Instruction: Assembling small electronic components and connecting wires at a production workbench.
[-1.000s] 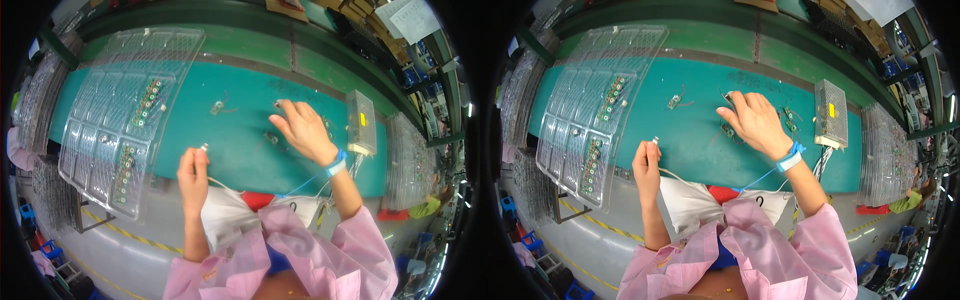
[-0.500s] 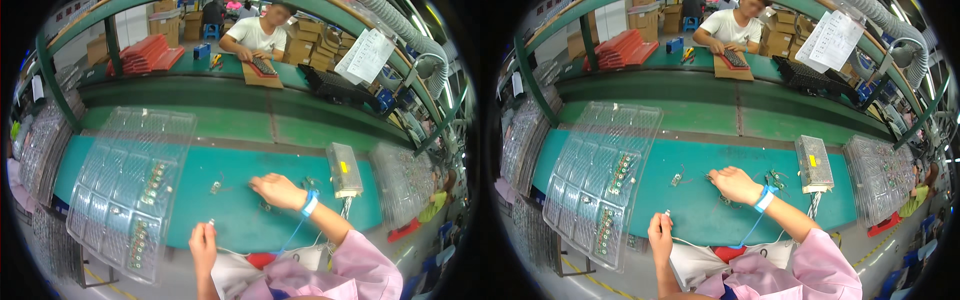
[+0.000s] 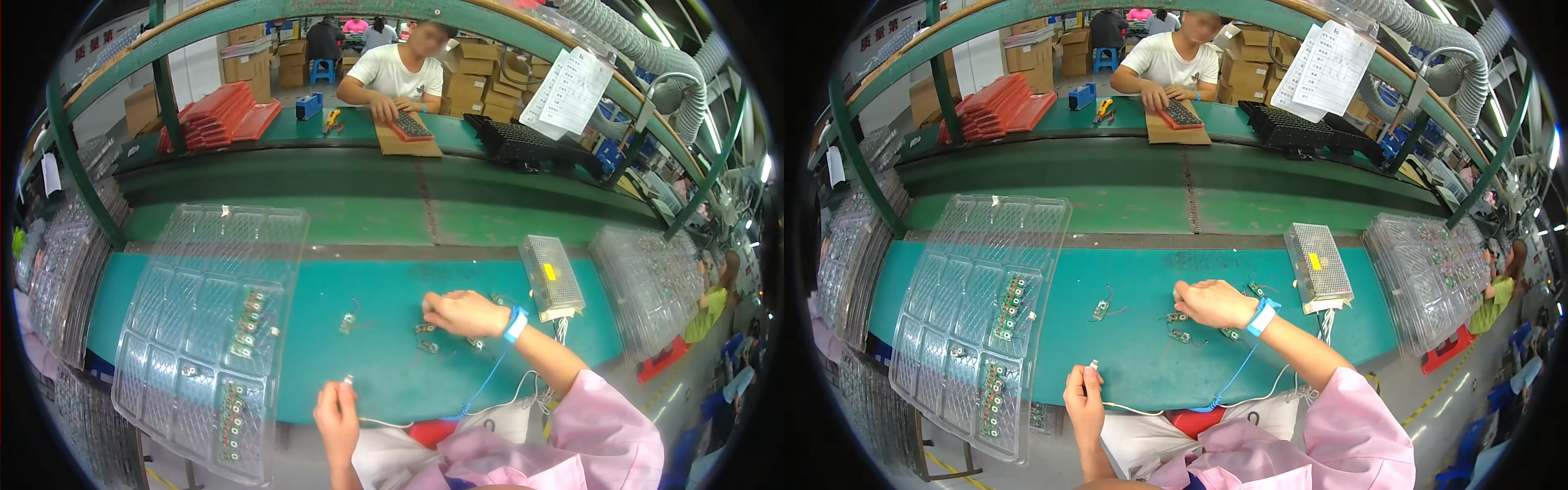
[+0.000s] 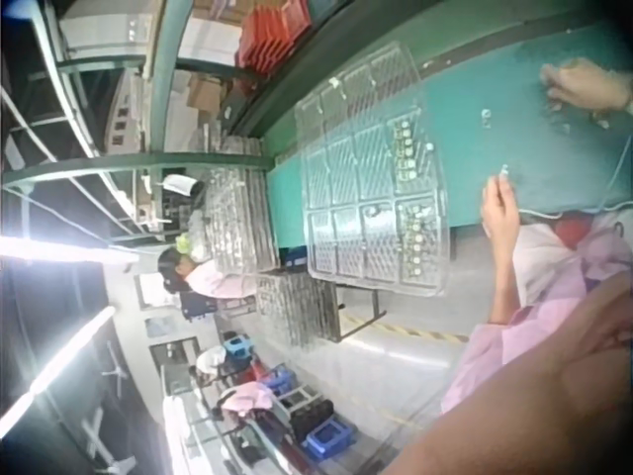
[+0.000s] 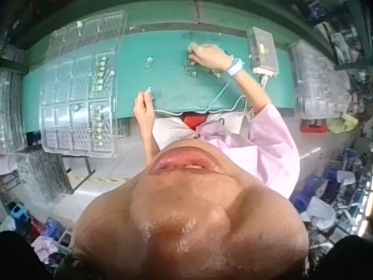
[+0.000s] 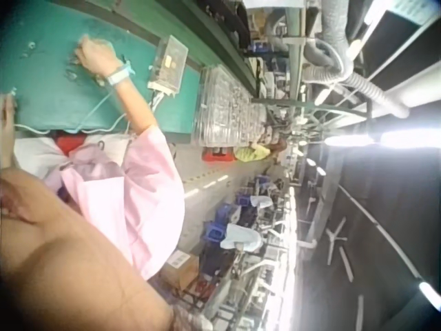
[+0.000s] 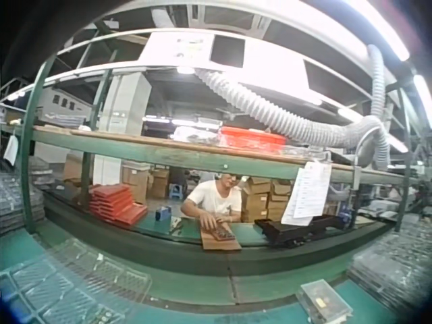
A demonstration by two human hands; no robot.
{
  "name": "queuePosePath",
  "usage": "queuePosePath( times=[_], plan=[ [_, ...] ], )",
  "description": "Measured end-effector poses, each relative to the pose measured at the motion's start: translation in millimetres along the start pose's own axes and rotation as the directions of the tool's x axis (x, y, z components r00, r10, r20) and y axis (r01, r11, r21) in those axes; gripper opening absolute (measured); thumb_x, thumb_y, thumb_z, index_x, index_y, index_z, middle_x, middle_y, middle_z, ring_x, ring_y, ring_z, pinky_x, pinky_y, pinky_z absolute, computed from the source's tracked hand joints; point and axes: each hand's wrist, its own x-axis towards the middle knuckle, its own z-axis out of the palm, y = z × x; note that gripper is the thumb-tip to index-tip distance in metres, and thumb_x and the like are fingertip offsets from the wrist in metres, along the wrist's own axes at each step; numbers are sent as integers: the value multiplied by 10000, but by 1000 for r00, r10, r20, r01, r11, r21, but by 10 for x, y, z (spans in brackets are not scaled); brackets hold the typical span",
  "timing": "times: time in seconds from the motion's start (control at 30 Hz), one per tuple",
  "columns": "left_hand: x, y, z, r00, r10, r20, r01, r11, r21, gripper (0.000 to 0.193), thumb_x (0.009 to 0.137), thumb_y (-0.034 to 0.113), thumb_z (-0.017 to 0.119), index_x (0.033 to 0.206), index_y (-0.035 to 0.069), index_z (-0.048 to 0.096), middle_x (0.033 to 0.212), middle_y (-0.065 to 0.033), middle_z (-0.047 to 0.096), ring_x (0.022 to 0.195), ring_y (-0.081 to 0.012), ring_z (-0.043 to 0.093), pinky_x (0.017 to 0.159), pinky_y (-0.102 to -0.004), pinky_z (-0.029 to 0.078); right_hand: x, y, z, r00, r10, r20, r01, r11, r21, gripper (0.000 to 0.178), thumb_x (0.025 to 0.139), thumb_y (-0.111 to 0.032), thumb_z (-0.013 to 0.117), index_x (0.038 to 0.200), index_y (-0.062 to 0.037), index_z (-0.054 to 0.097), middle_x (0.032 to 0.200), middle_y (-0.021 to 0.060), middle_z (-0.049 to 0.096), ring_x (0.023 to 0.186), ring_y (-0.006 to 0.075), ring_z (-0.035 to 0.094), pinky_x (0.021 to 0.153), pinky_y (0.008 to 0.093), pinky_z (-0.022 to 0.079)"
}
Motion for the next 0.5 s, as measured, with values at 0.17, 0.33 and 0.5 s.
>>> queuePosePath(
  times=[0.17,0.33,0.5],
  plan=[
    [-15,14,-21,1000,6,1,-6,1000,13,204,901,140,488,723,46,521,632,-30,506,600,-160,416,560,-279,349,86,-80,21,960,-18,-280,-19,991,-132,200,837,-175,580,977,-60,496,764,125,600,732,299,610,692,373,500],
    [0,10,-15,1000,19,0,-19,1000,-10,202,899,136,489,722,44,521,632,-33,504,594,-167,415,562,-284,352,288,-352,-28,918,-185,-351,168,983,-78,263,819,-153,597,1058,-81,514,784,96,569,682,281,581,669,367,503],
    [-12,9,-2,1000,31,2,-31,999,-17,198,896,130,490,722,41,520,637,-39,505,590,-176,417,567,-289,356,584,-624,156,889,-278,-364,262,961,-93,274,814,-148,604,1069,-87,524,797,77,544,718,249,564,697,342,497]
  ],
)
